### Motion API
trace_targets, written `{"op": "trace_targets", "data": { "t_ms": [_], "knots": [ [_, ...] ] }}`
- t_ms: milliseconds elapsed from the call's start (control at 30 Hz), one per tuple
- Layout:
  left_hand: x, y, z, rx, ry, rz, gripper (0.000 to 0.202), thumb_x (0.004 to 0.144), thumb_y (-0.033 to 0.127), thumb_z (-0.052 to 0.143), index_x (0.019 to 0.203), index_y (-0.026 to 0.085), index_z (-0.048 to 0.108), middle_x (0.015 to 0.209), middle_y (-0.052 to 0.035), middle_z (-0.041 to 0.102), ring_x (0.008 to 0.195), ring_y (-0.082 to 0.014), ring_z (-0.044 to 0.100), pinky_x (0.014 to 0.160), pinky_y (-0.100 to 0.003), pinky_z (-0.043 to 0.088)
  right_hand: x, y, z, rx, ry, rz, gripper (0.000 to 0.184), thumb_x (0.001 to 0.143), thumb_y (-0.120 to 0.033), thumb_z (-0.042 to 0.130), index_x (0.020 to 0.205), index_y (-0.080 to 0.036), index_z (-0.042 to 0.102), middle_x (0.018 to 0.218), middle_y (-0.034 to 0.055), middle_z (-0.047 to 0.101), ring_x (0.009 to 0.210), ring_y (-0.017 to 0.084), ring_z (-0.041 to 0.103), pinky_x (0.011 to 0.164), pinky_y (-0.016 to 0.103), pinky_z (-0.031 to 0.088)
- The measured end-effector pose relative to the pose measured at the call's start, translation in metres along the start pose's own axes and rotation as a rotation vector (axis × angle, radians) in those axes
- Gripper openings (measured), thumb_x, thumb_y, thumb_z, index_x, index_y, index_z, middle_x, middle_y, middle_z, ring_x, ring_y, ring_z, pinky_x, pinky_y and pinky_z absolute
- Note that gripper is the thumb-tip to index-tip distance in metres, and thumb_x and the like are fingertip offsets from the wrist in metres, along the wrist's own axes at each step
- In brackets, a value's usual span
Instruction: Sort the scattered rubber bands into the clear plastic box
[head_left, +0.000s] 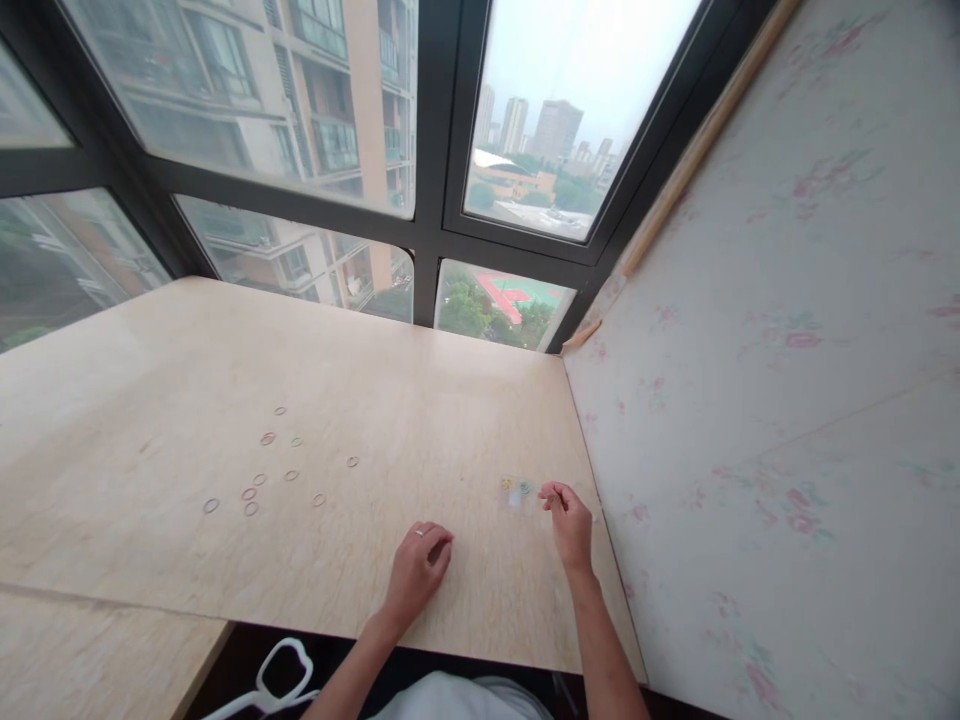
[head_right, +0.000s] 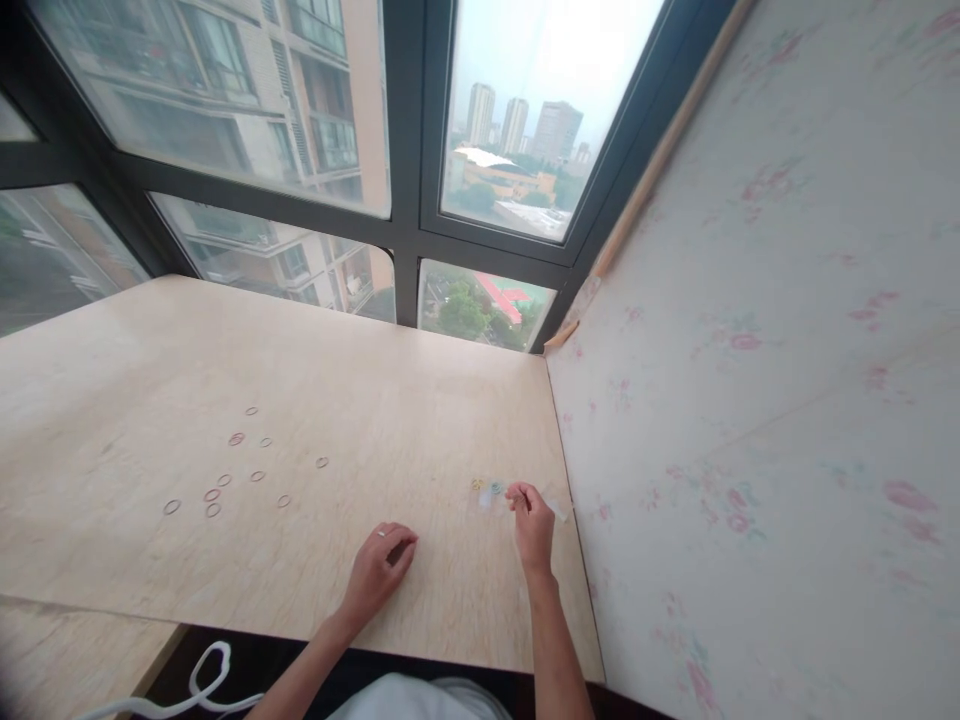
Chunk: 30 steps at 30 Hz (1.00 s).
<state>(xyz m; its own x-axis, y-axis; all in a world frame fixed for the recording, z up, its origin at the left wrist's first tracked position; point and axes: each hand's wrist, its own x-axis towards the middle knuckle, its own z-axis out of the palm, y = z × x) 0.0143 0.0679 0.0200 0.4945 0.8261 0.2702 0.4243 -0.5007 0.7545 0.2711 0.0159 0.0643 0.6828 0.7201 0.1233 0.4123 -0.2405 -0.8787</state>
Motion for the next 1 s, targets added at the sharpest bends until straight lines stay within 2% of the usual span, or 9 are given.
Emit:
{"op": "trace_targets", "data": {
  "t_ms": [200, 400, 633, 833, 1000],
  "knots": [
    [0.000, 0.001, 0.000, 0.010, 0.012, -0.005, 0.013, 0.084, 0.016, 0.049, 0.082, 0.019, 0.061, 0.082, -0.0035, 0.065, 0.080, -0.0182, 0.059, 0.073, -0.033, 0.048, 0.005, 0.006, 0.002, -0.150, -0.022, -0.070, 0.042, 0.086, -0.054, 0.041, 0.079, -0.017, 0.060, 0.069, 0.0045, 0.066, 0.055, 0.015, 0.054, 0.055, 0.025, 0.041],
    [0.001, 0.001, 0.000, 0.011, 0.022, 0.001, 0.013, 0.084, 0.017, 0.049, 0.081, 0.020, 0.061, 0.082, -0.0039, 0.065, 0.080, -0.0182, 0.059, 0.074, -0.033, 0.049, 0.010, 0.006, 0.004, -0.214, -0.030, -0.136, 0.043, 0.087, -0.054, 0.040, 0.079, -0.017, 0.061, 0.065, 0.0027, 0.062, 0.061, 0.016, 0.053, 0.058, 0.025, 0.038],
    [0.001, 0.001, 0.000, 0.012, 0.013, -0.007, 0.014, 0.084, 0.016, 0.048, 0.082, 0.019, 0.061, 0.082, -0.0041, 0.065, 0.080, -0.0182, 0.058, 0.074, -0.033, 0.048, 0.010, 0.010, 0.009, -0.252, -0.065, -0.157, 0.046, 0.089, -0.054, 0.038, 0.068, -0.018, 0.057, 0.058, -0.0013, 0.054, 0.056, 0.013, 0.046, 0.055, 0.023, 0.032],
    [0.002, 0.001, 0.000, 0.007, 0.001, -0.022, 0.014, 0.084, 0.017, 0.048, 0.082, 0.019, 0.061, 0.083, -0.0049, 0.065, 0.081, -0.0186, 0.058, 0.072, -0.033, 0.049, 0.014, 0.013, 0.009, -0.222, -0.116, -0.165, 0.044, 0.088, -0.053, 0.041, 0.076, -0.017, 0.063, 0.062, 0.0004, 0.060, 0.059, 0.014, 0.053, 0.057, 0.023, 0.037],
    [0.005, -0.001, 0.003, 0.027, 0.010, -0.060, 0.016, 0.086, 0.020, 0.045, 0.083, 0.020, 0.060, 0.083, -0.0053, 0.064, 0.080, -0.0190, 0.059, 0.071, -0.033, 0.050, 0.018, 0.017, 0.008, -0.198, -0.124, -0.183, 0.040, 0.086, -0.053, 0.046, 0.079, -0.018, 0.064, 0.078, 0.0056, 0.066, 0.070, 0.017, 0.057, 0.066, 0.027, 0.043]
  ]
}}
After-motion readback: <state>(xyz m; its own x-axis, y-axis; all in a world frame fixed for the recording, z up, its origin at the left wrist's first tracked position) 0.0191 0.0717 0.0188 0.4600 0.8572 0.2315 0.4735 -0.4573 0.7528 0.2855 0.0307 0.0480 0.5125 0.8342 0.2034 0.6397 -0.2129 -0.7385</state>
